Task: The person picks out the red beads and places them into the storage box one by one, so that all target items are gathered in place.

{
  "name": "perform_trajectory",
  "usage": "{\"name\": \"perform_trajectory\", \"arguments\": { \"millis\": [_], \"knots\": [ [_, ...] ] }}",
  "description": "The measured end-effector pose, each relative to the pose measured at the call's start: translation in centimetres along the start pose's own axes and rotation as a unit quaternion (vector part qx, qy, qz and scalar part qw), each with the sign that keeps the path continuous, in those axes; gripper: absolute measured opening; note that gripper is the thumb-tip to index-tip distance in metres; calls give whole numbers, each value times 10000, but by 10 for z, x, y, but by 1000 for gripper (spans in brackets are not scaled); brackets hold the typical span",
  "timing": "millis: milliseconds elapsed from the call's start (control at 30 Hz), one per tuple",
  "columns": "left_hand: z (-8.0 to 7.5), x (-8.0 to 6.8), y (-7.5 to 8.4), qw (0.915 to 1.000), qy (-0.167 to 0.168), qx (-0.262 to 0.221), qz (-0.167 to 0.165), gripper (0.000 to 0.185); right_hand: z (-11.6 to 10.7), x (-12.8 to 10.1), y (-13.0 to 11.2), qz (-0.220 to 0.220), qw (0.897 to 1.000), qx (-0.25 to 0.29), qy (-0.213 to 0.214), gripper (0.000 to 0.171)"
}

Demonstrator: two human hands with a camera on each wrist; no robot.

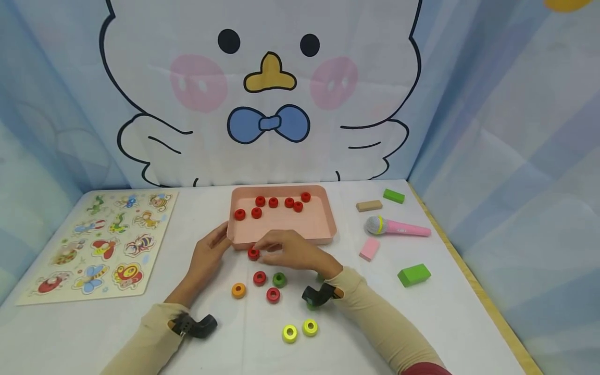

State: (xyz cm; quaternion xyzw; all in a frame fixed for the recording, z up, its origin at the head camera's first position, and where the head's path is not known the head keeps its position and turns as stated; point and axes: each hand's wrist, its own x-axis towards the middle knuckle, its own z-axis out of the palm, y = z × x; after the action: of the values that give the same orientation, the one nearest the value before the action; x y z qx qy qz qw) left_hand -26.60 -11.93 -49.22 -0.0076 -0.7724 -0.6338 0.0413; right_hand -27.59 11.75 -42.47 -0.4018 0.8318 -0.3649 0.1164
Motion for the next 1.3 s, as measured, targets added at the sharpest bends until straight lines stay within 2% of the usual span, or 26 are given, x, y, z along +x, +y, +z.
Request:
{"name": "perform_trajectory", "arguments": {
  "millis": [100, 200, 433, 767, 900, 1067, 1167, 1300],
  "knots": [
    [-2, 1, -1, 10000, 41, 33, 44, 53, 16, -8, 0, -10, 9995, 34, -322, 31],
    [-4, 2, -2, 9999, 87, 37, 37, 53, 28, -12, 1, -72, 9989, -163, -427, 29],
    [-7, 2, -3, 9999, 77, 43, -77, 54, 45, -14, 6, -298, 9985, -364, -275, 26],
    [-8, 4, -1, 10000, 39, -54, 52, 54, 47, -15, 5, -285, 9989, -369, -95, 26],
    [-6, 4, -2, 10000, 72, -31, 16, 54, 41, -12, 7, -221, 9994, -262, -24, 27],
    [-3, 4, -1, 10000, 13, -66, -39, 54, 18, -2, 8, 197, 9994, 100, 253, 31],
    [-2, 2, 0, 9999, -28, -83, -125, 54, -4, 16, 8, 454, 9980, 153, 425, 32],
    [-1, 0, 1, 9998, -14, -200, -52, 53, -33, 53, 9, 880, 9946, 128, 537, 33]
  ]
}}
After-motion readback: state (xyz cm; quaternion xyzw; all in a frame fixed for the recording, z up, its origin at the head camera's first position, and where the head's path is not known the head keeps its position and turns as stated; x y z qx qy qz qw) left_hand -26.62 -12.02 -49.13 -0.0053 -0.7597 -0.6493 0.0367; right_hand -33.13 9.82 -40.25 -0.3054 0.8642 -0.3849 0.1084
